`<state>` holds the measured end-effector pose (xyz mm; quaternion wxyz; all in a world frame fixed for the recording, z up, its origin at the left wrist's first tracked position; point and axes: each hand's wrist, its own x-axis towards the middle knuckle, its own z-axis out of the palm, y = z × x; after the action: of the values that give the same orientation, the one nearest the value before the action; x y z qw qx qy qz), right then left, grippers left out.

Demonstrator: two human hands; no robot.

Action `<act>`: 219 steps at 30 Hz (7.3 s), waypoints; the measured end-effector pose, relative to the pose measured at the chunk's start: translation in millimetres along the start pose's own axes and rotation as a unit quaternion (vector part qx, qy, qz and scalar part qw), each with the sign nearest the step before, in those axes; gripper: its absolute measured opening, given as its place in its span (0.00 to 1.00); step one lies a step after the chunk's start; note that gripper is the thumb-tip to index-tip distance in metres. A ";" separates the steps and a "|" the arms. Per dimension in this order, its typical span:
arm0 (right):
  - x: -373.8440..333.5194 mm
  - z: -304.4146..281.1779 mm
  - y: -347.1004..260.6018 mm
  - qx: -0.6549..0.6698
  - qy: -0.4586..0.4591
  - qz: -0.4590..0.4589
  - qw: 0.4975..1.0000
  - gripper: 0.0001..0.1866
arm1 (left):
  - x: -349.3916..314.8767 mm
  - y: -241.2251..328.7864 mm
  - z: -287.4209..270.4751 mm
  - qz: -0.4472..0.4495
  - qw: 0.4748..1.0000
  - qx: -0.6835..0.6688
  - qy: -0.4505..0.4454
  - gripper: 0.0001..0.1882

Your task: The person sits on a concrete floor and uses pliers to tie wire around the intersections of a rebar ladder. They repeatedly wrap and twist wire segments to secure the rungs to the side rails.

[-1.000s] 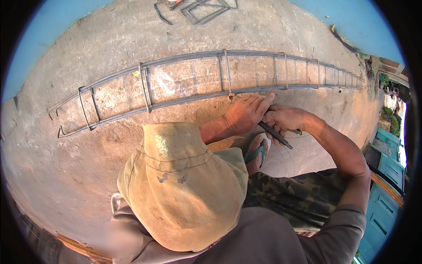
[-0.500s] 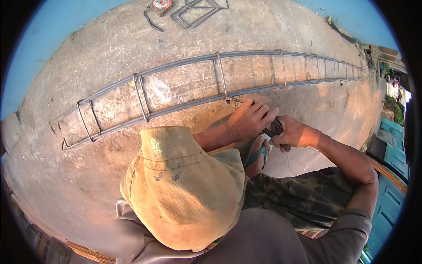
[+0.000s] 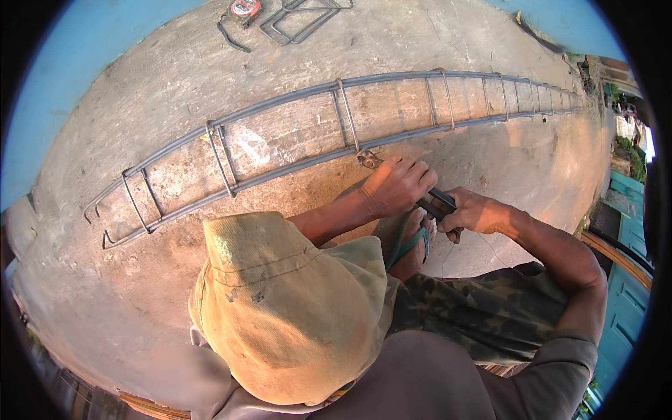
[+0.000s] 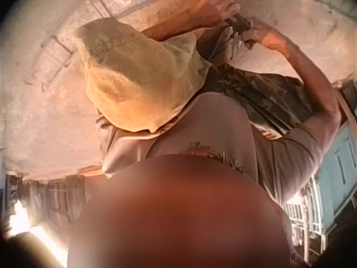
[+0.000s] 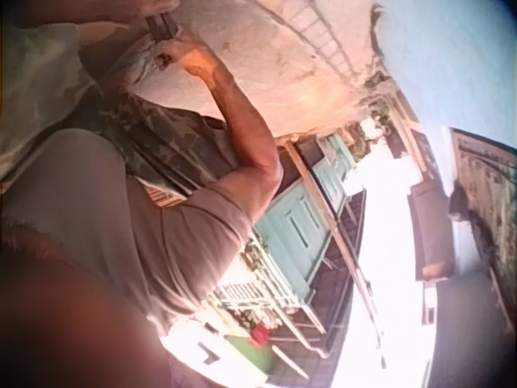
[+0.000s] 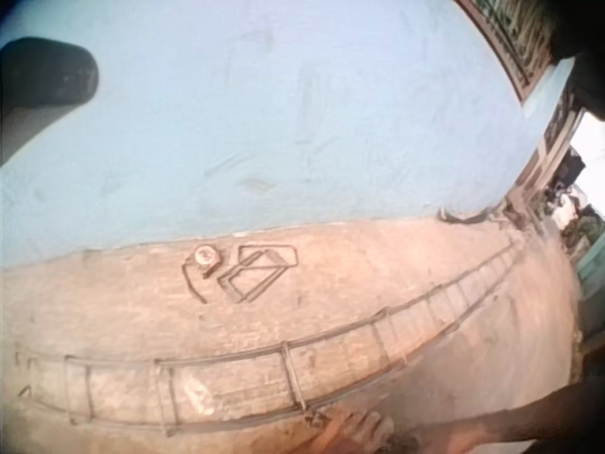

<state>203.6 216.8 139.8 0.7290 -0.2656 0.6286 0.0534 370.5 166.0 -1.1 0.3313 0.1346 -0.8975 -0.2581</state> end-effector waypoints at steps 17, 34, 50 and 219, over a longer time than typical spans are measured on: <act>-65.4 -11.8 -38.0 -0.712 0.344 -0.213 0.574 0.35 | 48.9 -19.3 -30.6 -0.184 0.950 -0.157 -0.197 0.19; -1.3 -11.6 -13.4 -0.414 0.195 -0.054 0.887 0.31 | 8.7 -0.1 8.6 -0.058 0.994 -0.016 -0.086 0.20; 15.8 -6.2 10.5 -0.370 0.145 -0.081 0.914 0.18 | -2.3 2.9 6.8 0.022 0.998 0.031 0.049 0.13; 126.8 129.3 -203.9 0.134 0.372 -0.361 0.844 0.13 | 12.5 -186.5 -262.7 -0.308 0.903 -0.214 -0.208 0.13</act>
<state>428.3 69.2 94.1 0.4362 -0.3737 0.7133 -0.4015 548.8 -92.3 72.5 0.0617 0.2737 -0.7827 -0.5556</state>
